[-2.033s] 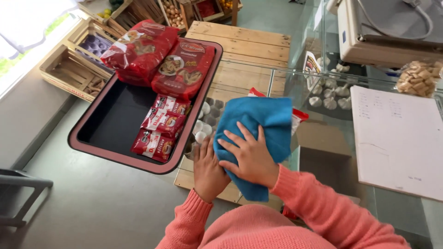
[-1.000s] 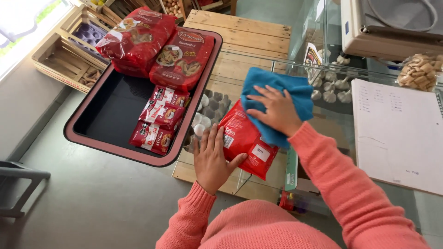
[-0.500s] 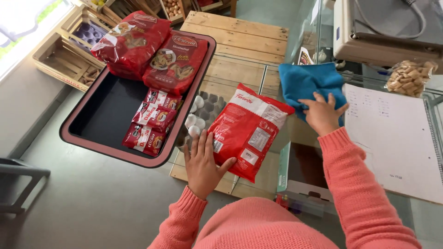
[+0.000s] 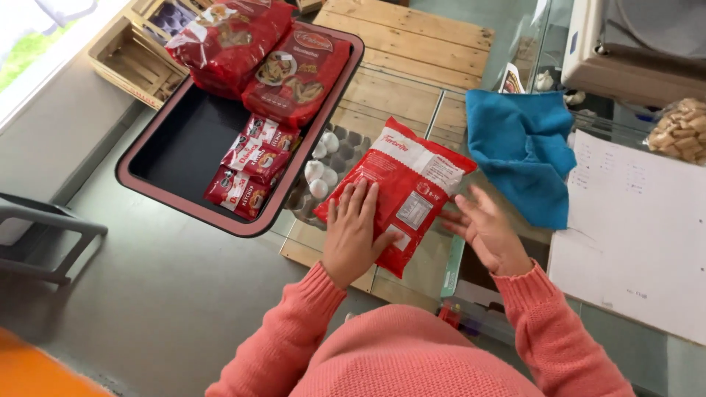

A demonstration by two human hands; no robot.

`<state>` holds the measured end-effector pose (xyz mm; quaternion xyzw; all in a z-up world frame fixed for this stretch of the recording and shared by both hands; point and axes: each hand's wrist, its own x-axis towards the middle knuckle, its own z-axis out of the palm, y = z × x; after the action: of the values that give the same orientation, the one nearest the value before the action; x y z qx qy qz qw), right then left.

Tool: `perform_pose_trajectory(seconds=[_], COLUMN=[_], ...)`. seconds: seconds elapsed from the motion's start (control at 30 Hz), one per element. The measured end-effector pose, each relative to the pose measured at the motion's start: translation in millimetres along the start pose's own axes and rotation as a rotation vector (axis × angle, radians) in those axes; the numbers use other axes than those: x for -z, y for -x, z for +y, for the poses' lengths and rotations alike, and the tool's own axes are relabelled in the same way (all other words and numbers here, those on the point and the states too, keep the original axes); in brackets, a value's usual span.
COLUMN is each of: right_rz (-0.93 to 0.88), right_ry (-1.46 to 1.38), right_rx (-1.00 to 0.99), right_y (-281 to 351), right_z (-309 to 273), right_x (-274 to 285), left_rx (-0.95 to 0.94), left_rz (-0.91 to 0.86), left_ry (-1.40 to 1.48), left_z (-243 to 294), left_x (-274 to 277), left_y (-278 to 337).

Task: Wiping down grocery bags with a cloth and stocking them on shelves and trays.

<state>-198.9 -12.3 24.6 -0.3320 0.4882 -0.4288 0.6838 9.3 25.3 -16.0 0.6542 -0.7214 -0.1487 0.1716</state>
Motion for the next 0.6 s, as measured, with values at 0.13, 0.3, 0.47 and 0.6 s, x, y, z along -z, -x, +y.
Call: perform_pose_trajectory(seconds=[0.13, 0.3, 0.47, 0.6], right_rz=[0.027, -0.079, -0.007, -0.011], right_ry=[-0.028, -0.045, -0.109, -0.01], right_rx=[-0.105, -0.211, 0.005, 0.331], right_y=[-16.7, -57.6, -33.8, -10.9], right_z=[0.4, 22.5, 9.5, -11.8], right_x=[1.9, 9.5, -36.6, -72.7], left_rx=[0.023, 0.022, 0.04, 0.055], left_rz=[-0.014, -0.039, 0.004, 0.058], left_ry=[0.01, 0.001, 0.148, 0.544], left_z=[6.6, 9.1, -4.3, -8.1], left_x=[3.1, 6.0, -1.4, 7.5], left_y=[-11.1, -5.0, -6.7, -6.0])
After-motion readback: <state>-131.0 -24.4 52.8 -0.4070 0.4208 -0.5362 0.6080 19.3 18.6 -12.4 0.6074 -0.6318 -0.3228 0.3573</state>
